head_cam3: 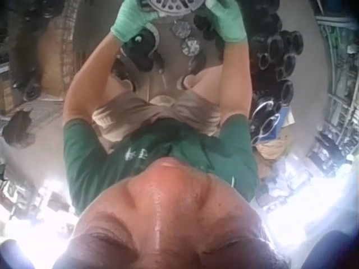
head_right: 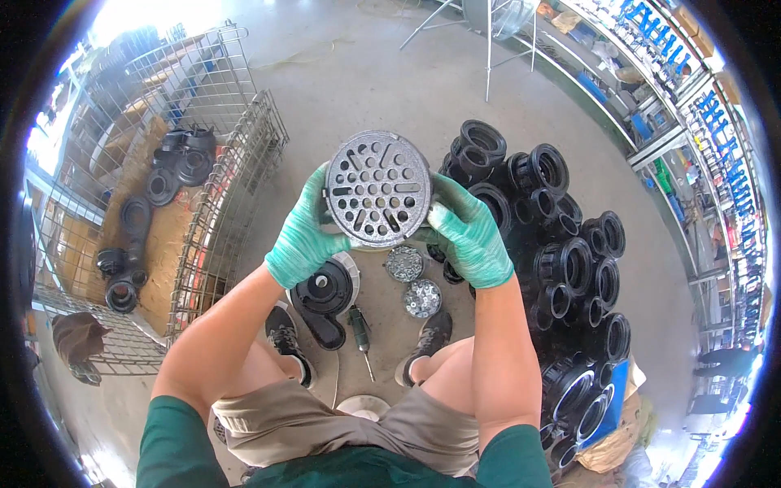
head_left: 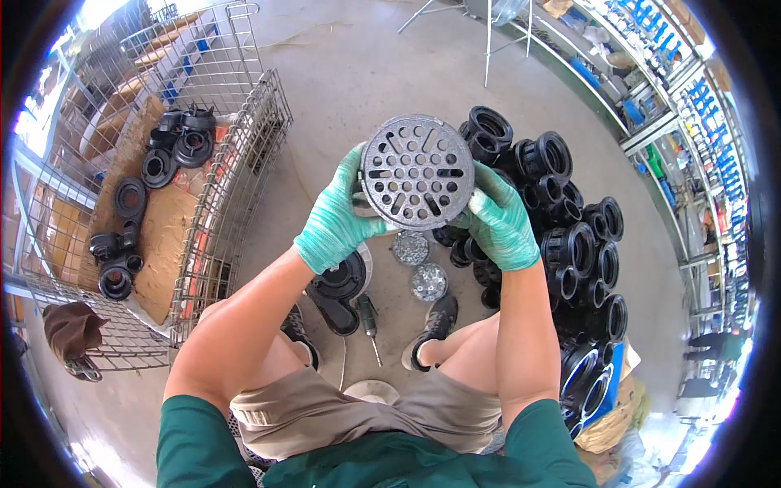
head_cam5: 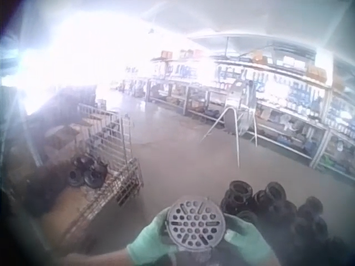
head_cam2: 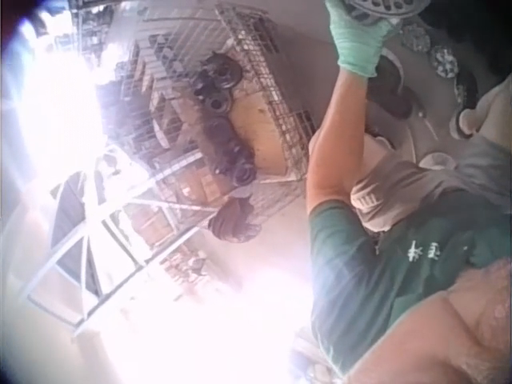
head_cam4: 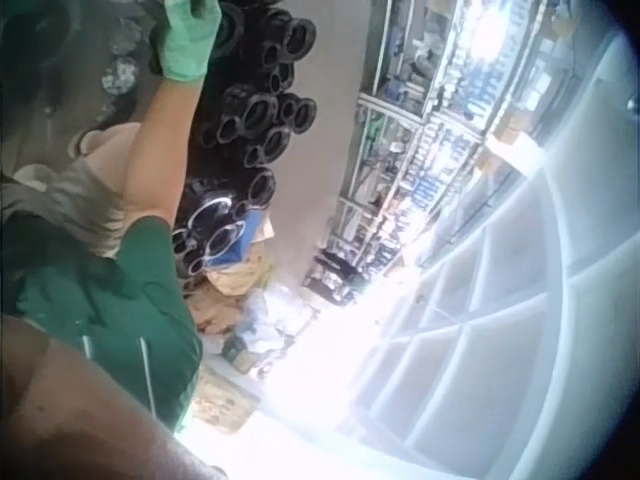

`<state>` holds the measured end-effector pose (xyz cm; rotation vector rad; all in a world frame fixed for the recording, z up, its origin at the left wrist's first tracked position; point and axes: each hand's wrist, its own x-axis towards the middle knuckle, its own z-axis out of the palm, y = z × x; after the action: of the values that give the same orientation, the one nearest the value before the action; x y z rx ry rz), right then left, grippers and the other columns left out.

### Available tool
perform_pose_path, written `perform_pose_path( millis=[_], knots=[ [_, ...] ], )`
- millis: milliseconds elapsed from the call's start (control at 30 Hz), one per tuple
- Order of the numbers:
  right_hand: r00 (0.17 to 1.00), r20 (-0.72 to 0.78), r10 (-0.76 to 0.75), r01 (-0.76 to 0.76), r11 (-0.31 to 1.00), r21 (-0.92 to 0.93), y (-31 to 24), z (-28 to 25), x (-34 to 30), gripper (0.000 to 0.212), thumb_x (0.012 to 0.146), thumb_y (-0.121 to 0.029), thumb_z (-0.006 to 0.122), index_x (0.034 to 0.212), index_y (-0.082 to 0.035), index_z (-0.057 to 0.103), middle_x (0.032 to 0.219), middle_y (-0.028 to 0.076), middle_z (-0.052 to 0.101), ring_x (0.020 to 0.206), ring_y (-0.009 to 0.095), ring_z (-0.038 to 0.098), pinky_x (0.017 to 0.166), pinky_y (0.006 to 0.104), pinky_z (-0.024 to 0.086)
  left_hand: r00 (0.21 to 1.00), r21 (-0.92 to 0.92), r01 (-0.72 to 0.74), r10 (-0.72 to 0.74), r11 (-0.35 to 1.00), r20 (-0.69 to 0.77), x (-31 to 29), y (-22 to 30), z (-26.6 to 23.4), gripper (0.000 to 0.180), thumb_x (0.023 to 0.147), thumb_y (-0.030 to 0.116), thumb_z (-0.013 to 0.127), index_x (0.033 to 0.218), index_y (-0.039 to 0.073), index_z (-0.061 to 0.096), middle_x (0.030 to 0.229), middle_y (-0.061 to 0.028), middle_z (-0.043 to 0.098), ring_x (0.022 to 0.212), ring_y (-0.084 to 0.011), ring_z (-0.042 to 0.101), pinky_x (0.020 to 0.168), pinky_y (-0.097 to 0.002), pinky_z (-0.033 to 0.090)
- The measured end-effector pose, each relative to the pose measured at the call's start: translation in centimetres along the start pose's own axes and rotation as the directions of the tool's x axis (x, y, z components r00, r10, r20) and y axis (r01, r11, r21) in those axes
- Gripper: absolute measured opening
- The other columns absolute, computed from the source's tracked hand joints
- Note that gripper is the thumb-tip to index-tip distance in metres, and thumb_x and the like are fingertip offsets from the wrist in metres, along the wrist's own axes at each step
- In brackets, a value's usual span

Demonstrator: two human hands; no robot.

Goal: The person assembles black circular housings using an air-powered screwdriver. They place screws and gaskets into holes on the housings and tighten them with the tool.

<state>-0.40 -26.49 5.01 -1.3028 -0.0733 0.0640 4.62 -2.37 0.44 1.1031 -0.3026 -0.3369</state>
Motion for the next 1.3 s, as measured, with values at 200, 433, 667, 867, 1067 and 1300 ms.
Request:
perform_pose_path(
  millis=[200,433,667,867,1067,1300],
  knots=[
    [0.997,-0.02,0.069,-0.07,0.997,-0.014,0.8,-0.1,0.7,0.068,0.092,-0.023,0.074,0.146,0.004,0.043,0.135,0.016,0.058,0.118,0.026,0.061,0.094,0.0409,0.058,0.958,-0.174,0.259,-0.276,0.95,-0.082,1.0,0.6,-0.7,0.109,0.07,-0.011,0.081,0.158,0.02,0.024,0.145,-0.0061,0.046,0.124,-0.0193,0.054,0.101,-0.0387,0.056],
    [0.996,-0.06,0.066,-0.069,0.997,-0.04,0.9,0.9,0.4,0.068,0.092,-0.02,0.072,0.148,0.003,0.042,0.134,0.016,0.06,0.116,0.025,0.063,0.093,0.0407,0.058,0.931,-0.165,0.335,-0.353,0.928,-0.095,1.4,-0.3,-1.6,0.112,0.07,-0.012,0.082,0.158,0.022,0.022,0.144,-0.0056,0.046,0.123,-0.0188,0.054,0.1,-0.0384,0.057],
    [0.996,-0.034,0.079,-0.072,0.982,0.176,2.1,-0.2,0.7,0.068,0.091,-0.022,0.065,0.149,0.001,0.04,0.14,0.017,0.056,0.122,0.029,0.061,0.096,0.0456,0.056,0.982,0.128,0.187,-0.185,0.974,-0.027,1.2,-1.3,-1.9,0.112,0.069,-0.011,0.083,0.158,0.023,0.023,0.145,-0.0055,0.046,0.123,-0.0183,0.054,0.101,-0.0387,0.056],
    [0.995,-0.05,0.082,-0.063,0.95,0.305,2.3,0.1,0.4,0.062,0.096,-0.028,0.061,0.148,0.0,0.042,0.137,0.016,0.058,0.119,0.029,0.062,0.096,0.046,0.055,0.966,-0.015,0.243,-0.244,0.97,-0.082,0.8,-0.5,-0.9,0.111,0.069,-0.011,0.082,0.158,0.022,0.024,0.142,-0.0044,0.048,0.122,-0.0178,0.054,0.103,-0.0385,0.054],
    [0.996,-0.079,0.05,-0.031,0.973,0.228,2.0,0.5,0.0,0.05,0.1,-0.026,0.057,0.143,-0.001,0.049,0.132,0.014,0.061,0.116,0.027,0.063,0.09,0.0434,0.058,0.998,0.32,-0.051,0.037,0.946,0.051,0.6,-1.3,-1.5,0.108,0.066,-0.004,0.086,0.156,0.021,0.031,0.125,-0.0043,0.049,0.101,-0.0166,0.055,0.086,-0.0359,0.06],
    [0.992,-0.109,0.057,-0.04,0.988,0.147,2.2,0.9,-0.4,0.065,0.093,-0.04,0.066,0.143,-0.002,0.05,0.134,0.013,0.061,0.119,0.027,0.061,0.095,0.0451,0.055,0.998,0.068,0.025,-0.029,0.997,0.057,0.4,-0.9,-2.2,0.096,0.079,-0.005,0.076,0.157,0.026,0.029,0.124,-0.0094,0.048,0.106,-0.0203,0.054,0.089,-0.0482,0.061]
  ],
)
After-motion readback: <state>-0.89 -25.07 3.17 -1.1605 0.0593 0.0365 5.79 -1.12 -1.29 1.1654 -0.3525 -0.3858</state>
